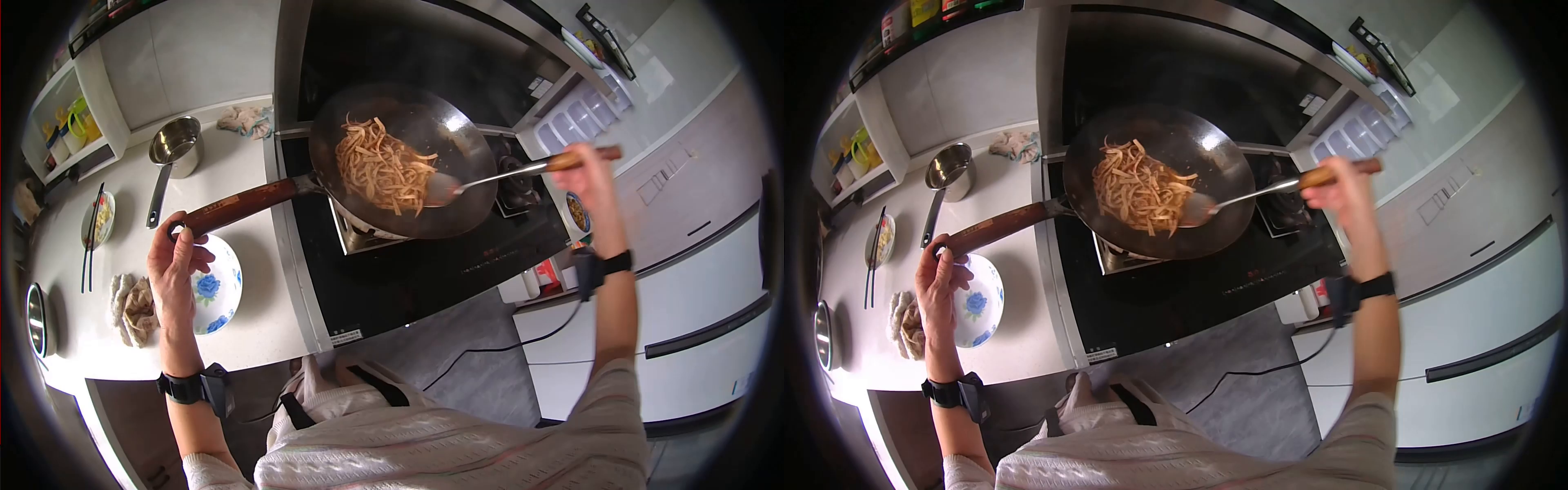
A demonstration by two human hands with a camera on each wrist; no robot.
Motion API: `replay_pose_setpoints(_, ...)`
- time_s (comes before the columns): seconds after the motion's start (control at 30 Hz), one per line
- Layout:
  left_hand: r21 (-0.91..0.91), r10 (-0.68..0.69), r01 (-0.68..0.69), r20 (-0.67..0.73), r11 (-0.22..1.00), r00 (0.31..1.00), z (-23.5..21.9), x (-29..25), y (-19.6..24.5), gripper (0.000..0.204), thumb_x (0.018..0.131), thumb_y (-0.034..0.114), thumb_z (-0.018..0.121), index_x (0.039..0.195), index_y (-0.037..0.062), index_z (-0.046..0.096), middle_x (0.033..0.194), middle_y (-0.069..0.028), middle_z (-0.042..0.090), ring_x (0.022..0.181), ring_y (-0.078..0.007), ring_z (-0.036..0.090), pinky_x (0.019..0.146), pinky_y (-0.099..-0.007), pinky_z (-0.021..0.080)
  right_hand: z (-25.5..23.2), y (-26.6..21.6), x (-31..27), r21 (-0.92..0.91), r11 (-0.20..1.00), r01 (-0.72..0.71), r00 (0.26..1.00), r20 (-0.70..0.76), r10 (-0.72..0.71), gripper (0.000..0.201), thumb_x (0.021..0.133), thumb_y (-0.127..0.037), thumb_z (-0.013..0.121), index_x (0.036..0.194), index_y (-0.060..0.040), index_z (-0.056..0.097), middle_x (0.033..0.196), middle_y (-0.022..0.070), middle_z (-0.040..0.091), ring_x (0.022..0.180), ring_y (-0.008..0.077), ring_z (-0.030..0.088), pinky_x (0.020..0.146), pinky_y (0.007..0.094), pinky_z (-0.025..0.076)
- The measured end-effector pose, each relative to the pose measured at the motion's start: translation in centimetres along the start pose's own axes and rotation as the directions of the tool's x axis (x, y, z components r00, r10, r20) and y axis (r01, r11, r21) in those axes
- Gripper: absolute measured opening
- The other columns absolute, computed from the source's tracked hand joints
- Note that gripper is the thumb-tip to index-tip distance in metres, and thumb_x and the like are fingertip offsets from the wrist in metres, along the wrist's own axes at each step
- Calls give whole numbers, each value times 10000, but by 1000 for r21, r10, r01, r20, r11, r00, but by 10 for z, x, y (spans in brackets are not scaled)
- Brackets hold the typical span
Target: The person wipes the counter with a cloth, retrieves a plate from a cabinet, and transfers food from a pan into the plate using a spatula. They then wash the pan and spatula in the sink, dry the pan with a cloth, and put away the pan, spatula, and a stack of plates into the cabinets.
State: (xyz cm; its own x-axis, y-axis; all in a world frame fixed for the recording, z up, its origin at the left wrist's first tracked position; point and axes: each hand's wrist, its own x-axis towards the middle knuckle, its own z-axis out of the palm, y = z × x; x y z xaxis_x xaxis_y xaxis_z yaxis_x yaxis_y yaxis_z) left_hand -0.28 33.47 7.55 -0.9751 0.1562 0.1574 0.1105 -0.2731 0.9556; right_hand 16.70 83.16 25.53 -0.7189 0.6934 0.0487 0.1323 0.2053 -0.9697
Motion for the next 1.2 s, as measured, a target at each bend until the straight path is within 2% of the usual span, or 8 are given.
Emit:
replay_pose_setpoints(0.2,6,-10,10,13,1000,1000,-2,0,1,327,872,203,558,1143,30,493,780,-88,603,576,-115,584,481,-205,445,60,104,-28,565,822,-70,991,-57,124,226,784,-233,593,894,-39,554,824,170,622,648,271,642,585,347,533)
replay_pose_setpoints(0.5,7,-5,5,10,1000,1000,-2,1,-1,319,871,206,560,1134,34,500,778,-85,606,576,-109,585,482,-204,448,77,32,-98,-57,891,451,881,190,-434,82,776,2,585,858,6,588,818,105,618,691,210,642,677,266,508)
replay_pose_setpoints(0.6,1,-4,4,17,1000,1000,-2,1,0,322,869,210,563,1131,34,501,779,-84,606,577,-107,585,484,-202,448,80,6,-105,-310,448,839,544,533,-648,158,672,33,648,811,-29,608,787,100,618,737,220,625,685,289,493)
replay_pose_setpoints(0.73,-4,10,-10,32,1000,999,-4,2,-2,326,869,210,564,1135,32,500,780,-85,606,575,-108,585,482,-199,447,64,-16,-95,-337,311,888,459,620,-637,152,683,8,654,820,-41,611,780,83,622,693,189,624,661,276,488)
replay_pose_setpoints(0.77,2,7,-7,26,1000,1000,-4,2,-2,327,869,208,563,1137,31,500,781,-86,605,574,-108,585,479,-197,447,56,-14,-93,-411,614,674,737,436,-517,109,729,-19,623,836,-31,604,778,67,623,693,148,625,639,251,488)
replay_pose_setpoints(0.83,12,1,-1,16,1000,1000,-4,1,-1,328,869,206,563,1139,30,499,782,-86,605,573,-109,585,477,-195,446,41,-24,-72,-305,869,390,920,102,-377,135,804,-111,555,876,-1,586,771,99,619,607,151,629,597,229,503)
replay_pose_setpoints(1.1,-3,-2,2,7,1000,1000,-2,2,-2,331,867,206,566,1139,30,501,781,-89,605,566,-111,584,465,-194,438,31,82,-17,433,885,-169,984,23,176,221,782,-243,587,894,-56,552,798,159,627,628,251,643,504,323,533)
replay_pose_setpoints(1.2,28,-2,1,17,1000,1000,-2,1,2,328,867,211,566,1136,34,503,781,-85,607,564,-110,583,462,-194,435,56,76,-28,481,874,-67,994,-48,103,237,784,-239,584,903,-37,545,804,173,622,627,268,644,516,322,529)
